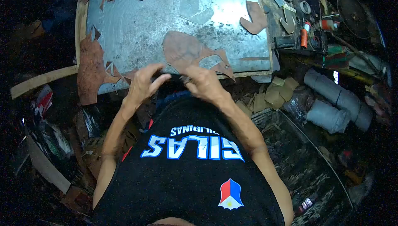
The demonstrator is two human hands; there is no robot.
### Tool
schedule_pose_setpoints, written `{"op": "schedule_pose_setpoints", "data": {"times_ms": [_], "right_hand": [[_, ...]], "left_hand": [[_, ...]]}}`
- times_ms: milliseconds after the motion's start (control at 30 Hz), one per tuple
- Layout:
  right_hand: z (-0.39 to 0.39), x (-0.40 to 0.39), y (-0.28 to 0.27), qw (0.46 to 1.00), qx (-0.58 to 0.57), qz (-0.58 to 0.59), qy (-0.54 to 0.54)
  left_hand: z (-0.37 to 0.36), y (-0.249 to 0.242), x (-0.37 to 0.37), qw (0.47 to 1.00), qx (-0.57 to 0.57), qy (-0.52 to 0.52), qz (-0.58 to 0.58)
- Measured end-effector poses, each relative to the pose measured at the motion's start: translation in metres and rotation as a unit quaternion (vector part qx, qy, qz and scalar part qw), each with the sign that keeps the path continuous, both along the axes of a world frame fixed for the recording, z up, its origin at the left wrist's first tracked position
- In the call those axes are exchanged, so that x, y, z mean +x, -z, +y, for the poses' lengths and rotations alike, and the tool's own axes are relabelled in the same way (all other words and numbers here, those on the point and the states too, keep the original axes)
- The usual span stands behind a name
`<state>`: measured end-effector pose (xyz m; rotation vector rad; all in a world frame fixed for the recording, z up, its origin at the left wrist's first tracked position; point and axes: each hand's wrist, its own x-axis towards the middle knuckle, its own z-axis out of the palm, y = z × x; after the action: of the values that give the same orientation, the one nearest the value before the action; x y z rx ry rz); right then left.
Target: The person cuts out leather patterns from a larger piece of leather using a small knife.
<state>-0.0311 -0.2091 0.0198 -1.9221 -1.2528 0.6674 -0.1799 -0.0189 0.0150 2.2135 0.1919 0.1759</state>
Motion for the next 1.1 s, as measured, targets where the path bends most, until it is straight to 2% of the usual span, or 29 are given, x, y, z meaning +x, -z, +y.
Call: {"op": "schedule_pose_setpoints", "data": {"times_ms": [33,67,100,167,200,233,300,367,433,467,500,567,633,667,700,767,833,900,1100], "right_hand": [[-0.005,0.007,0.0,0.999,-0.018,0.0,0.039],[-0.01,0.013,0.01,0.993,0.016,0.0,0.114],[-0.019,0.025,0.018,0.984,-0.018,0.035,0.174],[-0.026,0.049,0.007,0.941,-0.07,0.163,0.289],[-0.034,0.062,0.013,0.939,-0.066,0.151,0.303],[-0.042,0.075,0.024,0.921,-0.052,0.178,0.342],[-0.063,0.099,0.03,0.898,-0.039,0.206,0.387],[-0.072,0.114,0.033,0.908,-0.081,0.077,0.404],[-0.078,0.121,0.035,0.911,-0.094,-0.004,0.401],[-0.086,0.124,0.052,0.888,-0.047,-0.292,0.351],[-0.081,0.118,0.039,0.889,-0.081,-0.26,0.368],[-0.071,0.109,0.017,0.916,-0.128,-0.055,0.377],[-0.051,0.097,0.004,0.926,-0.248,0.032,0.281],[-0.04,0.087,0.003,0.939,-0.25,0.002,0.235],[-0.033,0.081,0.011,0.945,-0.232,0.105,0.207],[-0.027,0.067,0.035,0.982,-0.112,-0.067,0.136],[-0.015,0.059,0.036,0.983,-0.11,-0.089,0.121],[-0.008,0.053,0.039,0.982,-0.107,-0.113,0.11],[-0.008,0.051,0.05,0.971,-0.117,-0.164,0.128]], "left_hand": [[0.001,0.003,0.008,0.998,0.024,-0.061,0.021],[0.001,0.007,0.015,0.991,0.048,-0.12,0.041],[0.002,0.019,0.021,0.992,0.047,-0.115,0.038],[-0.002,0.055,0.037,0.959,0.246,-0.138,0.039],[-0.006,0.064,0.046,0.96,0.24,-0.119,0.082],[-0.003,0.066,0.062,0.963,0.238,-0.11,0.065],[-0.004,0.067,0.079,0.965,0.248,-0.026,0.078],[0.007,0.066,0.095,0.956,0.281,-0.008,0.079],[0.015,0.059,0.103,0.96,0.261,0.034,0.096],[0.019,0.057,0.104,0.959,0.262,0.03,0.108],[0.022,0.055,0.107,0.956,0.272,0.033,0.104],[0.029,0.051,0.113,0.954,0.281,0.036,0.102],[0.035,0.051,0.115,0.95,0.263,0.024,0.168],[0.033,0.054,0.116,0.953,0.276,0.01,0.127],[0.029,0.054,0.118,0.953,0.273,0.01,0.131],[0.017,0.053,0.129,0.944,0.306,-0.021,0.123],[0.007,0.061,0.137,0.939,0.324,-0.039,0.11],[0.0,0.059,0.144,0.92,0.353,-0.07,0.153],[-0.006,0.056,0.155,0.899,0.349,-0.075,0.255]]}}
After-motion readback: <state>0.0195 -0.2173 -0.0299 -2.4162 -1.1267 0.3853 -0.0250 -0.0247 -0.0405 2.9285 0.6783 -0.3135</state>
